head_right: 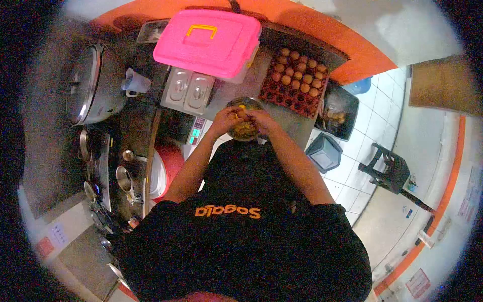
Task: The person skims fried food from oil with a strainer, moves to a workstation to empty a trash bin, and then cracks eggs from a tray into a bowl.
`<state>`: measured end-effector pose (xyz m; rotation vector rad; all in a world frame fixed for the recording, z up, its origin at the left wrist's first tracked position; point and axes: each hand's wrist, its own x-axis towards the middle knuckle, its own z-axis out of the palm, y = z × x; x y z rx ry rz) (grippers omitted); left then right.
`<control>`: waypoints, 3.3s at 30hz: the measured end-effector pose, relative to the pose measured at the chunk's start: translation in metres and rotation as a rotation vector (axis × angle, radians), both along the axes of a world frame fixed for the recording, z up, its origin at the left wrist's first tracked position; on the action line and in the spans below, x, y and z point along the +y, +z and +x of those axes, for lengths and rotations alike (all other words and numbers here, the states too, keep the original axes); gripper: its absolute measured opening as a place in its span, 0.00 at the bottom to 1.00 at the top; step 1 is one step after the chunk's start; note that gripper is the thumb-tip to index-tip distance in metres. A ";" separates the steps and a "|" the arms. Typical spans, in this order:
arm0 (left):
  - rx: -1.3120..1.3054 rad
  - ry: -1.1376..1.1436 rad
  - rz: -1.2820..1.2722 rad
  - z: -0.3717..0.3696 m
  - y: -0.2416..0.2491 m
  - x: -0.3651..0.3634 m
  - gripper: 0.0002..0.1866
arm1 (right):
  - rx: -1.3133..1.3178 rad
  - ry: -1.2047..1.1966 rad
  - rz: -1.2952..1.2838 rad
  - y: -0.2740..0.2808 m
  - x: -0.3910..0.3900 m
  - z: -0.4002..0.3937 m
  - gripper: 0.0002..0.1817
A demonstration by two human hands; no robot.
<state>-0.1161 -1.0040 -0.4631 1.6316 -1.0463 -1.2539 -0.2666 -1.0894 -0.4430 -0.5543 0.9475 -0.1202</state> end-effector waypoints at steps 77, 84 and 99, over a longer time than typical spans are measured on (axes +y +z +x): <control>-0.263 0.090 -0.079 -0.063 0.093 -0.060 0.23 | 0.296 -0.245 -1.458 0.076 -0.026 -0.051 0.21; -0.148 0.126 -0.153 -0.050 0.073 -0.047 0.23 | 0.243 -0.427 -1.307 0.083 -0.017 -0.042 0.21; -0.095 0.015 -0.337 -0.019 0.066 -0.015 0.22 | 0.129 0.100 -0.840 0.025 -0.012 -0.027 0.24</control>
